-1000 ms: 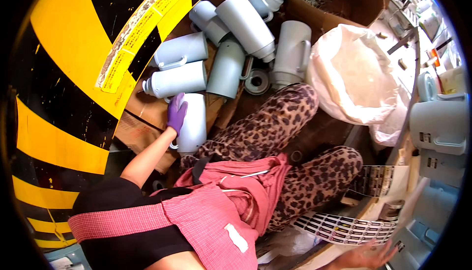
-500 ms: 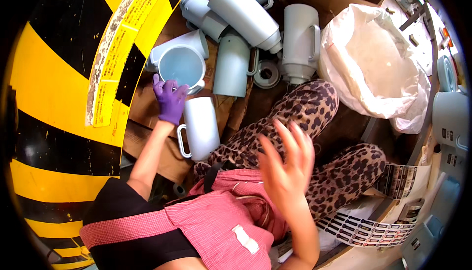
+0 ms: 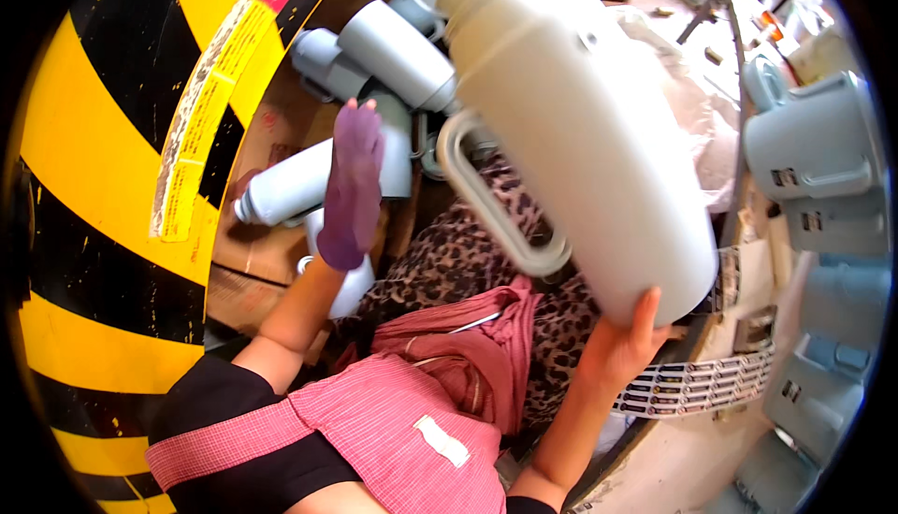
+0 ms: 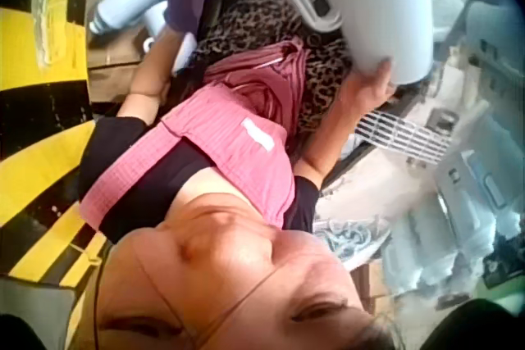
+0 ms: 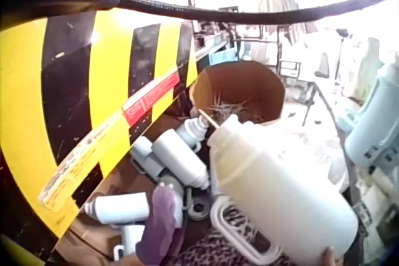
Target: The person assembles thermos flasks by attaching handles to flask bodies and sticking labels onto the flasks by hand.
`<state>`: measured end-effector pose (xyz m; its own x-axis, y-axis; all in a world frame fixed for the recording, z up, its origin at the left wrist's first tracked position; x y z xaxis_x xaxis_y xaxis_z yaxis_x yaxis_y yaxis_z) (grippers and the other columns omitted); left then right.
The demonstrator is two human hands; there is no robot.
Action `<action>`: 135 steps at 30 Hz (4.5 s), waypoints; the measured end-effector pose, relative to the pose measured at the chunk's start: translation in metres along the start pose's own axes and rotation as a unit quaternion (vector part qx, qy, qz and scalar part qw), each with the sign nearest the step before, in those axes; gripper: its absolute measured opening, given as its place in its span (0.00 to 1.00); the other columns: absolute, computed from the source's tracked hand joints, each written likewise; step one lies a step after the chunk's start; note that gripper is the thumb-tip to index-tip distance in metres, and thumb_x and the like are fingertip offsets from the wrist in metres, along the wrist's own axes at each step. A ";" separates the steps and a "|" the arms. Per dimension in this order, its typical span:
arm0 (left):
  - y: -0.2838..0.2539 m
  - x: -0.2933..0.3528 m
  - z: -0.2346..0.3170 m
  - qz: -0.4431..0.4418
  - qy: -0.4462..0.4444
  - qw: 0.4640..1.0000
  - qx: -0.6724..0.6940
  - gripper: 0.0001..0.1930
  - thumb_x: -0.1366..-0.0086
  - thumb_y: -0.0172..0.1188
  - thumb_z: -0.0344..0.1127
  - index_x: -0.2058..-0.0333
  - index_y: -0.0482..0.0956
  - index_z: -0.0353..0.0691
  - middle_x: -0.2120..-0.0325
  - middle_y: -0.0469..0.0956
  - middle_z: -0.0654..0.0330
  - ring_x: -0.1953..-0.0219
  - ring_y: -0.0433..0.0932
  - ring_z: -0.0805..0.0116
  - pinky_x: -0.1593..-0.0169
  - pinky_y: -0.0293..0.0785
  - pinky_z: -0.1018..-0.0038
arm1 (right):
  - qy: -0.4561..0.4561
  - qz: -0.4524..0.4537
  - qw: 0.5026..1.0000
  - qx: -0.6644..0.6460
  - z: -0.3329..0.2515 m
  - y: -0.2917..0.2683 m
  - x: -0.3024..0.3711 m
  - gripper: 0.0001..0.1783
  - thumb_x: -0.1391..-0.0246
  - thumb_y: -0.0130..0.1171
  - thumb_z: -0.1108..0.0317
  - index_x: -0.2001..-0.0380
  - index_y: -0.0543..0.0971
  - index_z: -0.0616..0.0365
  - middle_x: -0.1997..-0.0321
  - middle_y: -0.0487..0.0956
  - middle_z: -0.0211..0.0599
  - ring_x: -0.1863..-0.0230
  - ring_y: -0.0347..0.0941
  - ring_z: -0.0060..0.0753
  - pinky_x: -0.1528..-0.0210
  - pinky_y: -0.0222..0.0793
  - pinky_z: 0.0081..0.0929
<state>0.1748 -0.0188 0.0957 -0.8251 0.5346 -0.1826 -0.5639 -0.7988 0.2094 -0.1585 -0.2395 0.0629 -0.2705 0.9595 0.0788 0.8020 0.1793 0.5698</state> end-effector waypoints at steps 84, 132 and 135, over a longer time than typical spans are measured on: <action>0.164 0.060 0.184 -0.083 0.520 0.717 -0.457 0.19 0.45 0.75 0.47 0.54 0.83 0.62 0.44 0.76 0.70 0.33 0.67 0.48 0.27 0.54 0.33 | 0.278 -0.400 0.812 0.321 -0.067 0.185 0.040 0.07 0.42 0.68 0.72 0.71 0.82 0.65 0.82 0.77 0.30 0.80 0.71 0.15 0.77 0.63 0.16; 0.176 0.082 0.080 -0.280 0.333 0.748 -0.502 0.32 0.52 0.71 0.63 0.63 0.86 0.36 0.44 0.76 0.42 0.40 0.74 0.44 0.39 0.69 0.50 | -0.144 -0.485 0.508 0.697 -0.040 0.189 0.059 0.06 0.51 0.67 0.72 0.77 0.86 0.64 0.29 0.73 0.41 0.35 0.74 0.49 0.38 0.75 0.43; 0.178 0.082 0.075 -0.287 0.331 0.749 -0.496 0.33 0.52 0.72 0.64 0.63 0.86 0.35 0.44 0.76 0.42 0.41 0.75 0.44 0.39 0.71 0.50 | -0.236 -0.426 0.457 0.745 -0.037 0.190 0.057 0.06 0.51 0.67 0.72 0.76 0.86 0.64 0.32 0.75 0.34 0.38 0.75 0.43 0.44 0.78 0.40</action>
<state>0.0042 -0.0962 0.1900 -0.0731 0.8776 -0.4737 -0.2455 -0.4762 -0.8444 -0.0412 -0.1592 0.2058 -0.9590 0.2809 -0.0380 0.0810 0.1432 -0.9864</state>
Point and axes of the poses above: each hand's wrist, its own x-axis away from the middle knuckle, its own y-axis out of the palm, z = x × y, the point moved 10 cm from there along -x, towards the middle knuckle
